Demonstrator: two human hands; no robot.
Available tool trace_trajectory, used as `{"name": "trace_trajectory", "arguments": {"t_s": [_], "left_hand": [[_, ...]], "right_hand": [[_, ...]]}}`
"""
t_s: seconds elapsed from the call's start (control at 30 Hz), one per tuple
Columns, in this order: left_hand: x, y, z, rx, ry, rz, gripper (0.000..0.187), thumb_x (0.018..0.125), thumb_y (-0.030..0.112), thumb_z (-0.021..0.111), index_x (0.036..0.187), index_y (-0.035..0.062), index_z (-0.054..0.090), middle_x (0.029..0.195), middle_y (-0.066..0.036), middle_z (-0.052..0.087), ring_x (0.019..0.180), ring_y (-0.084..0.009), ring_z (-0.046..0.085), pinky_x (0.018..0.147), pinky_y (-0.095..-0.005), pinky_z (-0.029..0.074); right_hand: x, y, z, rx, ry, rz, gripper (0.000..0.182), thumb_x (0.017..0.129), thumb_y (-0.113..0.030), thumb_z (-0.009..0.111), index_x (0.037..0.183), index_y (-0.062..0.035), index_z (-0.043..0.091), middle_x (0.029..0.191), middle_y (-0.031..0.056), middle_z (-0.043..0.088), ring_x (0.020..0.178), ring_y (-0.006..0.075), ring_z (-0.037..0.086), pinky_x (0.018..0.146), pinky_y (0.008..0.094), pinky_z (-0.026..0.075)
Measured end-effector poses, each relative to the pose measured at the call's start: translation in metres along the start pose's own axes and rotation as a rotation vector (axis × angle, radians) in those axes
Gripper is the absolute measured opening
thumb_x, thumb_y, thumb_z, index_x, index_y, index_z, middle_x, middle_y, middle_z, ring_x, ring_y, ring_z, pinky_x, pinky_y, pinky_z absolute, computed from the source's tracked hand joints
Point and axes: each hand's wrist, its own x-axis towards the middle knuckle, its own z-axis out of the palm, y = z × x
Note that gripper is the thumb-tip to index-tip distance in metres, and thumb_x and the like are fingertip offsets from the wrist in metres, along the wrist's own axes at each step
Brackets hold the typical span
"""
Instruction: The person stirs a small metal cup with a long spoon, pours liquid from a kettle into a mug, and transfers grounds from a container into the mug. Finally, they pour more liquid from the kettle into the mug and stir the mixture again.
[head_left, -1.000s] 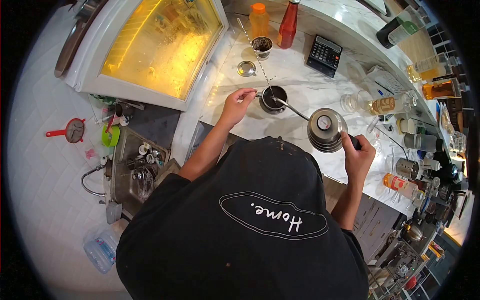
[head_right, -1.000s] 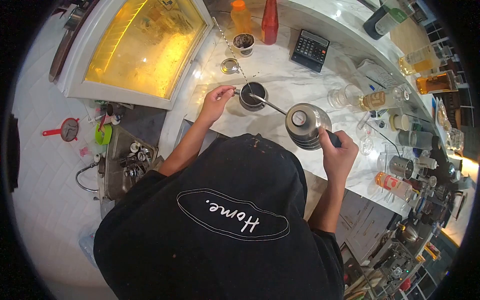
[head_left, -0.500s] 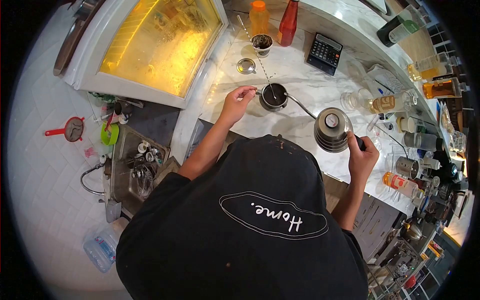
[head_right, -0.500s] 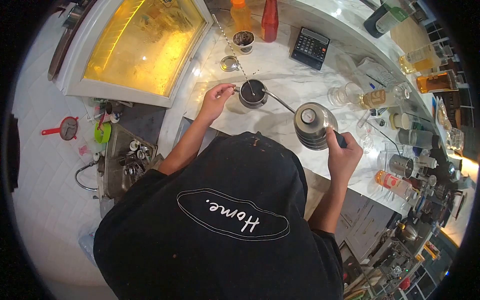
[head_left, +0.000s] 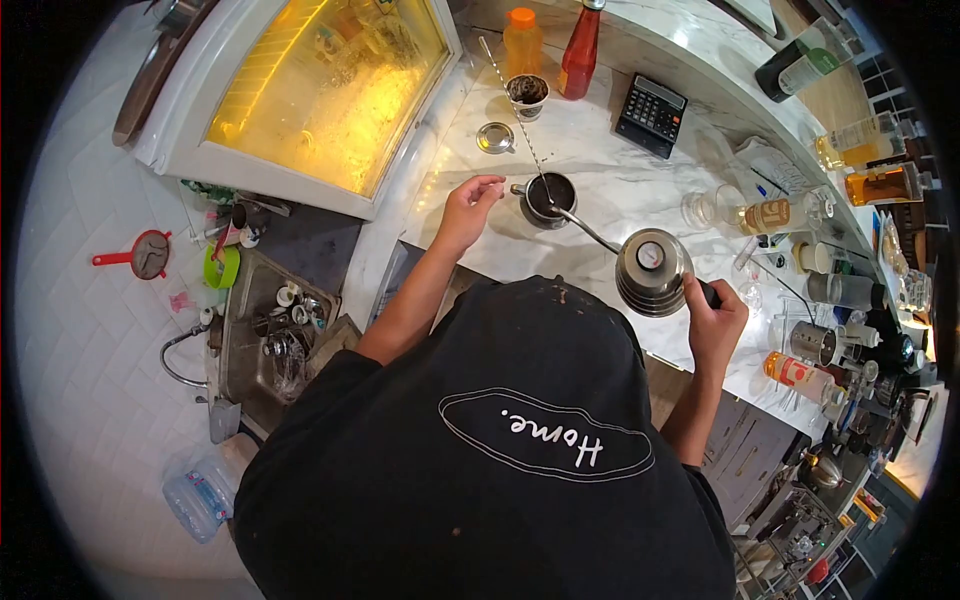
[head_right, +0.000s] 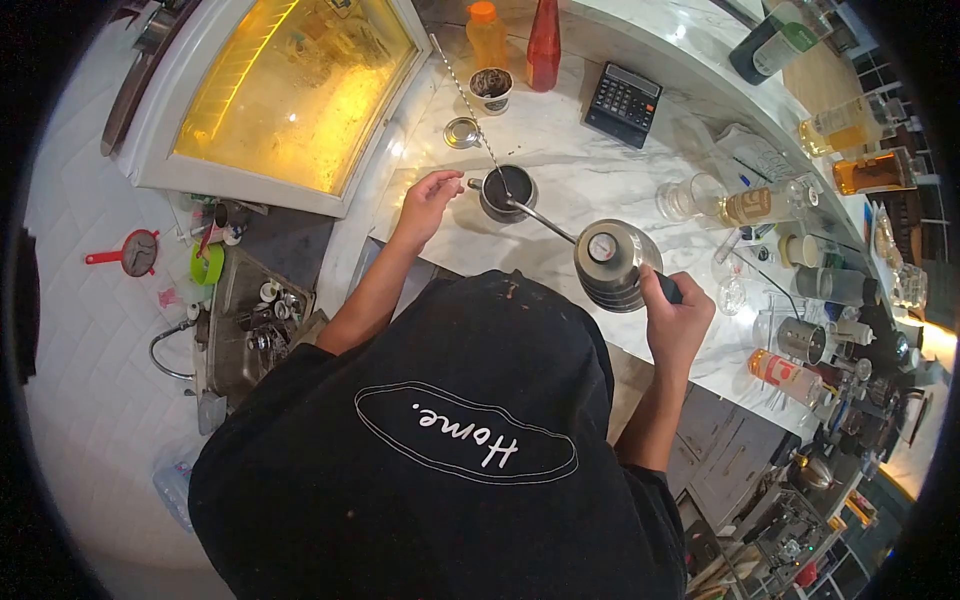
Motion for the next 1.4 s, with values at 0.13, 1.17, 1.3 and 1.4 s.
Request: {"name": "trace_trajectory", "arguments": {"t_s": [0.13, 1.17, 1.3, 1.4], "left_hand": [[-0.003, 0.007, -0.004, 0.03, -0.007, -0.049, 0.029, 0.104, 0.023, 0.062, 0.126, 0.0053, 0.069, 0.11, -0.006, 0.073, 0.105, -0.0157, 0.068, 0.094, -0.031, 0.049], [-0.014, -0.05, -0.019, 0.746, -0.044, 0.328, 0.042, 0.081, 0.025, 0.083, 0.119, 0.0121, 0.071, 0.11, -0.01, 0.068, 0.108, -0.0294, 0.062, 0.092, -0.0408, 0.048], [-0.026, -0.04, -0.017, 0.982, 0.07, 0.25, 0.05, 0.077, 0.031, 0.085, 0.122, 0.0155, 0.069, 0.133, -0.011, 0.057, 0.129, -0.0318, 0.048, 0.103, -0.0487, 0.037], [-0.03, -0.048, -0.021, 1.082, 0.115, 0.308, 0.052, 0.079, 0.035, 0.083, 0.125, 0.0166, 0.068, 0.14, -0.012, 0.053, 0.134, -0.0323, 0.043, 0.106, -0.0522, 0.033]], "right_hand": [[-0.002, 0.001, -0.003, 0.03, 0.038, 0.037, 0.036, 0.088, -0.022, 0.081, 0.071, 0.0052, 0.065, 0.056, -0.0037, 0.049, 0.057, 0.0045, 0.041, 0.05, 0.0261, 0.033], [-0.002, 0.048, 0.023, 0.339, 0.198, 0.166, 0.033, 0.088, -0.02, 0.083, 0.069, 0.001, 0.066, 0.062, -0.008, 0.048, 0.059, 0.0038, 0.037, 0.053, 0.0253, 0.027], [0.01, 0.069, 0.053, 0.523, 0.263, 0.215, 0.035, 0.089, -0.02, 0.083, 0.067, -0.0001, 0.063, 0.063, -0.008, 0.047, 0.059, 0.0039, 0.036, 0.054, 0.0251, 0.025], [0.021, 0.066, 0.071, 0.538, 0.268, 0.224, 0.036, 0.088, -0.02, 0.083, 0.065, -0.0014, 0.062, 0.061, -0.0077, 0.047, 0.058, 0.0039, 0.035, 0.053, 0.0257, 0.024]]}}
